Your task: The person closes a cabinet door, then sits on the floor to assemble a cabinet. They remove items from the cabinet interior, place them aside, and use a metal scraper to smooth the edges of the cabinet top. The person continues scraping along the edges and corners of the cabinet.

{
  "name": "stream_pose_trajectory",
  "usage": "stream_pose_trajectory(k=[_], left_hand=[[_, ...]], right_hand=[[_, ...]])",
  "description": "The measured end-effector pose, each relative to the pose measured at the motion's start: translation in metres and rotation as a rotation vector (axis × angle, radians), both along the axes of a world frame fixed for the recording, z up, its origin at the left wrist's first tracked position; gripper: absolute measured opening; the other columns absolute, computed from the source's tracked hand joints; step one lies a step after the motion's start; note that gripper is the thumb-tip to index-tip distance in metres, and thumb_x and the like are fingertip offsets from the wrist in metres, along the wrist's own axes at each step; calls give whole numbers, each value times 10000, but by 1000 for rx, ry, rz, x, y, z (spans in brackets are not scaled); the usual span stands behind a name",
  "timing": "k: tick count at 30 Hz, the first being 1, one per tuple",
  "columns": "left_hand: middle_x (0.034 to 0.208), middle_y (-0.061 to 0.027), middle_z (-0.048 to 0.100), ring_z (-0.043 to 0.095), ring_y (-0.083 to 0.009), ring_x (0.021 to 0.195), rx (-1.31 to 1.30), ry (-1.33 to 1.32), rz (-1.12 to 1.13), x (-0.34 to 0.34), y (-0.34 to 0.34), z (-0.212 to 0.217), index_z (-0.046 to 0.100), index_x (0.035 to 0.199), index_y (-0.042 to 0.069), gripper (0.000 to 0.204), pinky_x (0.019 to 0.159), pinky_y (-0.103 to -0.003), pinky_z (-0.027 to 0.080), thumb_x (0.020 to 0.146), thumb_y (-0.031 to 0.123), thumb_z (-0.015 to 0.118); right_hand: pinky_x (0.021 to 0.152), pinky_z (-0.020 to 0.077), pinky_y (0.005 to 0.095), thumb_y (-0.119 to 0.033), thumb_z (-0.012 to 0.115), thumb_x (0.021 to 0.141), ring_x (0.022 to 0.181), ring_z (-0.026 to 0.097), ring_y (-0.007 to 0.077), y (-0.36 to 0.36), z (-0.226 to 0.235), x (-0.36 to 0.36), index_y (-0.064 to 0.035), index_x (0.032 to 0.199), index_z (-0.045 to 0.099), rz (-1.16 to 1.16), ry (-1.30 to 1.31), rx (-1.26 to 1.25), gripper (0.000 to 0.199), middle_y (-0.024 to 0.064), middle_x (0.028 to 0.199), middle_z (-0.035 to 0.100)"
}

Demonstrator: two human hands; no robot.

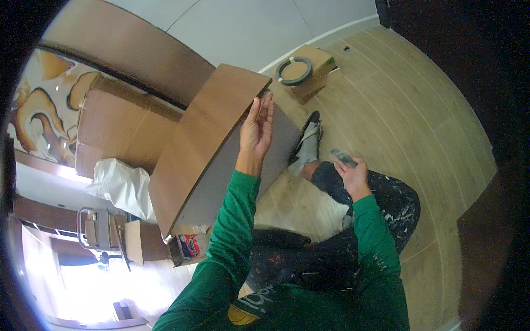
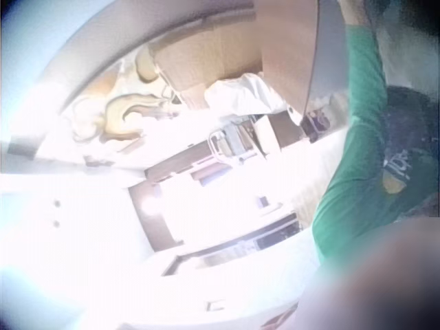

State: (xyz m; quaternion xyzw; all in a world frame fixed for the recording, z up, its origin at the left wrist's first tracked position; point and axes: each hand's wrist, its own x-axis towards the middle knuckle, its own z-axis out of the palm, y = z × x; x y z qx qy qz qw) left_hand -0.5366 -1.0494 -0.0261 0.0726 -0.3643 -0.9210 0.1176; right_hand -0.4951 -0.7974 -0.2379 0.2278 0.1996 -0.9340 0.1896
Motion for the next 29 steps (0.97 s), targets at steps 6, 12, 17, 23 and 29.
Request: stream_pose_trajectory(k=[6,12,17,23,29], left_hand=[[1106,-141,727,721,-227,1011,-452,31,349,-31,17,-20,652,1173,-32,285,855,-338,594,960,141,730],[964,-147,755,744,-215,863,-631,87,555,-57,33,-31,717,1028,-67,190,768,-334,608,954,108,724],[946,-153,757,744,-220,840,-713,141,643,-65,31,-41,727,977,-85,207,775,-343,609,966,121,711],[1021,-169,756,738,-203,912,-753,169,616,-44,28,-45,708,1067,-94,244,793,-337,597,1043,114,584],[1013,-185,765,764,-271,906,-1564,282,367,-1,41,-12,742,1129,9,215,804,-309,601,1017,163,641]], right_hand=[[1032,505,450,-234,477,932,1248,612,379,1,-2,-1,33,1253,543,-6,-49,-39,423,248,1349,596],[1043,496,441,-234,461,929,1249,612,378,1,3,-1,42,1266,533,-32,-81,-46,441,254,1359,588],[1035,496,441,-240,473,925,1232,621,368,2,8,-1,41,1272,533,-28,-89,-48,451,245,1337,604],[1034,491,435,-242,482,916,1227,624,356,3,8,-2,25,1267,528,-40,-114,-50,444,236,1315,620],[1061,472,434,-271,493,920,1250,611,354,-3,3,-3,12,1274,516,-36,-96,-53,454,245,1350,605]])
